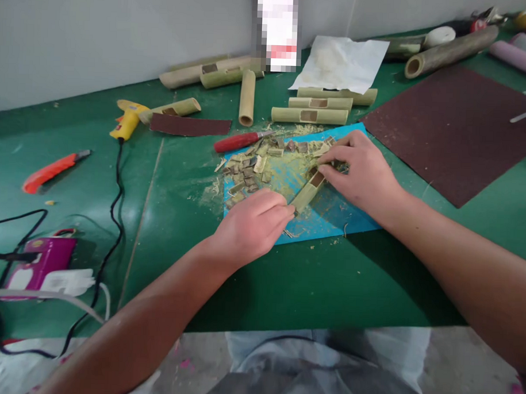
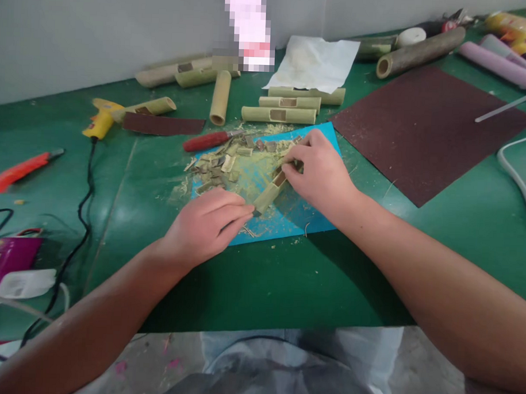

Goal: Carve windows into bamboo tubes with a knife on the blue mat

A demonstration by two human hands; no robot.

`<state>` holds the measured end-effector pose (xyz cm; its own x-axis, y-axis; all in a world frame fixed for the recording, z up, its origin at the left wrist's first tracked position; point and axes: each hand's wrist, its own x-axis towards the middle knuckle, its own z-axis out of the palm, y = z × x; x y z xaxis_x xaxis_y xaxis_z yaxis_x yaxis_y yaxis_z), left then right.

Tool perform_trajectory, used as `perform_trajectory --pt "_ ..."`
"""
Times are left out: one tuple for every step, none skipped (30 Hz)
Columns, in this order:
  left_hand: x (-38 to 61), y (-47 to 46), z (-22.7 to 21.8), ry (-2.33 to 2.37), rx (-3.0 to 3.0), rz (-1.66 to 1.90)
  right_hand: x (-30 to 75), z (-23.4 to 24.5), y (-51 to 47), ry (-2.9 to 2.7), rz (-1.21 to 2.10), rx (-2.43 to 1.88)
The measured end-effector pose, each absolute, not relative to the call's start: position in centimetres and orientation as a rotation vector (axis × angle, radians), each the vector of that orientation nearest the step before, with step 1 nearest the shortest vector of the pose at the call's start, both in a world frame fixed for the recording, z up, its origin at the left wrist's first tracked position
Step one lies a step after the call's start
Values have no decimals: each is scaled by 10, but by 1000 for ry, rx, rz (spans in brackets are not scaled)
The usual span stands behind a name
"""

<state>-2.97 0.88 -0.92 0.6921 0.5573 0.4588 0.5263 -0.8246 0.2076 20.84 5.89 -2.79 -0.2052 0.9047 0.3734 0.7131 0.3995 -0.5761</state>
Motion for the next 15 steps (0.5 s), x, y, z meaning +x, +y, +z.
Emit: perform_trajectory --pt "-30 8 -9 923 2868 790 208 -27 59 -1999 368 -1377" --pt "-29 8 -9 942 2890 785 208 -27 60 -2006 369 -1379" --pt "-29 7 -9 956 2903 777 208 -27 61 -2005 367 -1385" --pt "-29 7 -10 963 2909 765 208 -26 61 -1998 364 -1392" --pt "-29 7 -10 961 2911 760 207 -26 61 -1990 364 -1399" --pt "-29 8 -10 952 2913 761 207 -25 61 -1984 366 -1403" --pt "-29 8 -10 942 2914 768 206 -25 62 -1980 370 -1407" --pt "-29 8 -10 930 2915 778 206 -24 62 -1979 376 -1411" --pt "-29 8 -10 927 2913 786 205 -24 62 -1980 382 -1415" --pt "-28 9 -10 933 2907 792 205 -23 62 -1982 388 -1418" --pt "-28 9 -10 942 2900 795 205 -23 62 -1983 392 -1423" --pt "-27 10 -9 947 2893 793 205 -22 62 -1982 394 -1429" --pt "-26 10 -9 947 2888 787 204 -22 63 -1979 395 -1436" --pt "-26 11 -9 943 2885 778 204 -22 63 -1972 396 -1445" --pt "-26 11 -8 938 2885 765 204 -22 63 -1965 397 -1454"
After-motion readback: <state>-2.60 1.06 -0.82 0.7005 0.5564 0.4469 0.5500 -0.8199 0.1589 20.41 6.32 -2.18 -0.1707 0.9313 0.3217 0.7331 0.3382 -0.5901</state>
